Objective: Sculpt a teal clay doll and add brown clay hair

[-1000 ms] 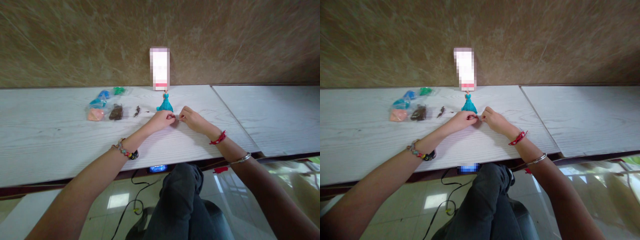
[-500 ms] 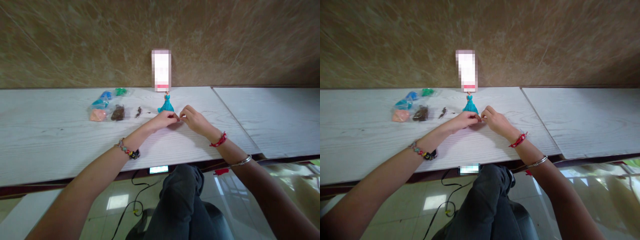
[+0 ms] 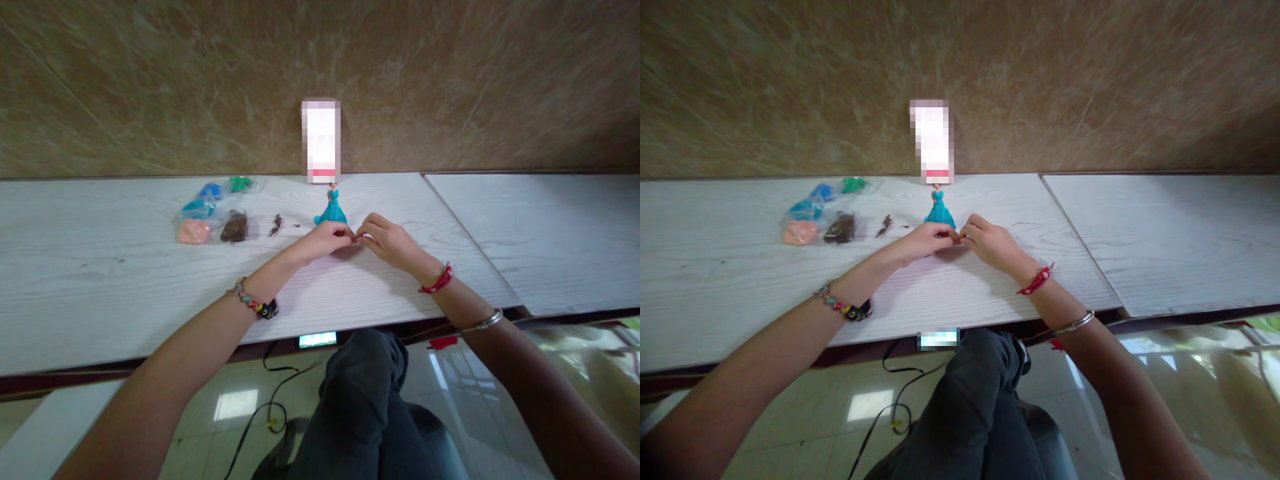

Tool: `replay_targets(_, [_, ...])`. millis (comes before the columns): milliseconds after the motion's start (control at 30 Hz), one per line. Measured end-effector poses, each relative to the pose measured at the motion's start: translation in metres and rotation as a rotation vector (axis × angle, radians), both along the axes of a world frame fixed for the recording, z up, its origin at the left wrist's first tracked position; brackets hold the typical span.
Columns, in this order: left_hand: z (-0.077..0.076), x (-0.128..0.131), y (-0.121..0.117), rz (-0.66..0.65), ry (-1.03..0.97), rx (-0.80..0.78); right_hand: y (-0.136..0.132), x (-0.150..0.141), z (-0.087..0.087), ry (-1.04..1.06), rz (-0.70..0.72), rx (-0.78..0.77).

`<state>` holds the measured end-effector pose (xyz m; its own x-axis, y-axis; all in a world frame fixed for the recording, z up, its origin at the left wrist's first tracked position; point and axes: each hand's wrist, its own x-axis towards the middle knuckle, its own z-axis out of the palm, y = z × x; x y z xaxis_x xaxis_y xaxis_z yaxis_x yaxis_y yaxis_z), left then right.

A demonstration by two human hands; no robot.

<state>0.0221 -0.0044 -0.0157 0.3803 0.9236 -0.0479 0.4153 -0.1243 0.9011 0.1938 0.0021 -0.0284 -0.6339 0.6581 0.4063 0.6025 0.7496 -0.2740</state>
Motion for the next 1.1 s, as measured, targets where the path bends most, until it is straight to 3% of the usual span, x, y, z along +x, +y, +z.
replay_targets(433, [0.000,0.003,-0.001,0.079,-0.030,0.036,-0.001,-0.001,0.000,0.050,-0.005,0.034])
replay_targets(700, [-0.002,0.003,0.001,0.054,-0.080,0.028,-0.002,-0.001,0.002,0.056,-0.007,0.017])
replay_targets(900, [-0.005,0.002,0.005,0.053,-0.064,0.147,-0.001,0.001,0.002,0.119,0.002,0.028])
replay_targets(1000, [-0.006,-0.002,0.007,0.123,0.051,0.264,-0.001,0.002,0.005,0.197,0.020,0.048])
replay_targets(1100, [-0.003,-0.011,0.006,0.181,0.333,0.340,0.000,0.003,0.007,0.237,-0.006,0.054])
